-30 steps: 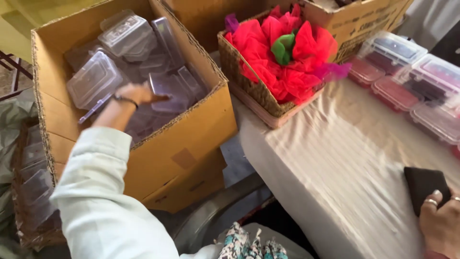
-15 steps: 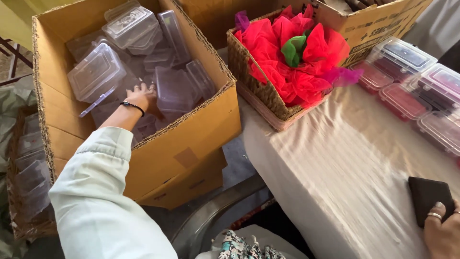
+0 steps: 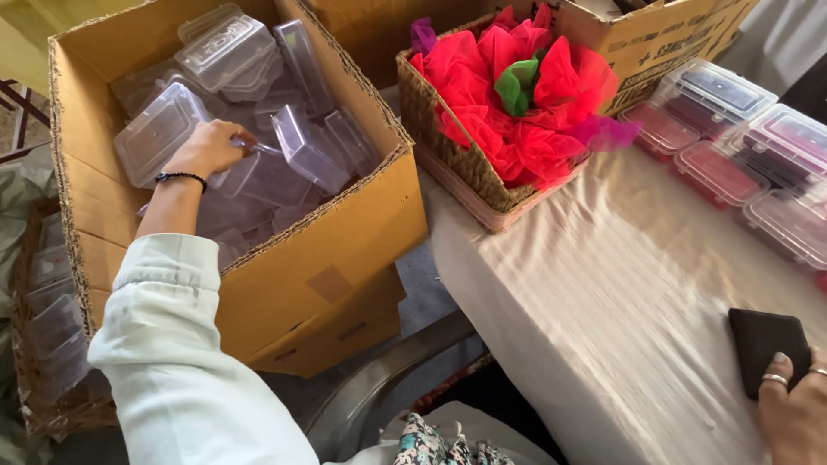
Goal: The person cleans plastic containers and small brown craft components with a white cloth, then arranges the items on the workspace.
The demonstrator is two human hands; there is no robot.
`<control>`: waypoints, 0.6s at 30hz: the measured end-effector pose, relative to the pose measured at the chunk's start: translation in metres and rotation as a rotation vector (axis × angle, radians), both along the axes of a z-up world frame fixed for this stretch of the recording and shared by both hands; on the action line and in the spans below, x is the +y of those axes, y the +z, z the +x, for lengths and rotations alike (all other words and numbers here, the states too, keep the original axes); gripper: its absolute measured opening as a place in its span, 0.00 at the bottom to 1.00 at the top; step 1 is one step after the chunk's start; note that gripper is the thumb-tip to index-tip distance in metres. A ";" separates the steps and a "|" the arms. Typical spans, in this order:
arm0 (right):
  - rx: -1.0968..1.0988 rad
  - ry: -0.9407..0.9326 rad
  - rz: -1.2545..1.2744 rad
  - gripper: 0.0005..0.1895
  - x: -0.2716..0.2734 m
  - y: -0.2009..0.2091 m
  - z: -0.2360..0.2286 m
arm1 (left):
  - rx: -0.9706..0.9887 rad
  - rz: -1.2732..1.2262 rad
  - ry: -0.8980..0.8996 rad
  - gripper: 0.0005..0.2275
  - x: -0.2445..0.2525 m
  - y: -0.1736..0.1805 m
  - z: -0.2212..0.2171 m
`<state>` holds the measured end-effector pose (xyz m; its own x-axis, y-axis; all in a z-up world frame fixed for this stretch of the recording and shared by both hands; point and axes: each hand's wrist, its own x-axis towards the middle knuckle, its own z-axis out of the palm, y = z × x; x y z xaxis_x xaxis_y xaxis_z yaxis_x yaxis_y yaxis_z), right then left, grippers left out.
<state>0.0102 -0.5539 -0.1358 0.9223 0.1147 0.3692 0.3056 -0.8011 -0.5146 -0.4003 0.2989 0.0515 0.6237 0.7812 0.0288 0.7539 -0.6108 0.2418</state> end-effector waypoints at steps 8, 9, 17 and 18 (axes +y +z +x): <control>-0.072 0.051 -0.020 0.22 -0.004 -0.009 0.007 | -0.163 0.151 0.044 0.13 0.017 -0.007 -0.009; -0.072 0.049 -0.021 0.22 -0.004 -0.007 0.006 | -0.163 0.150 0.042 0.13 0.018 -0.008 -0.010; -0.163 -0.029 -0.186 0.24 -0.004 0.004 -0.003 | 0.138 0.336 0.046 0.17 0.019 -0.020 -0.004; -0.163 -0.046 -0.190 0.24 -0.003 0.003 0.000 | 0.133 0.335 0.029 0.17 0.016 -0.019 -0.008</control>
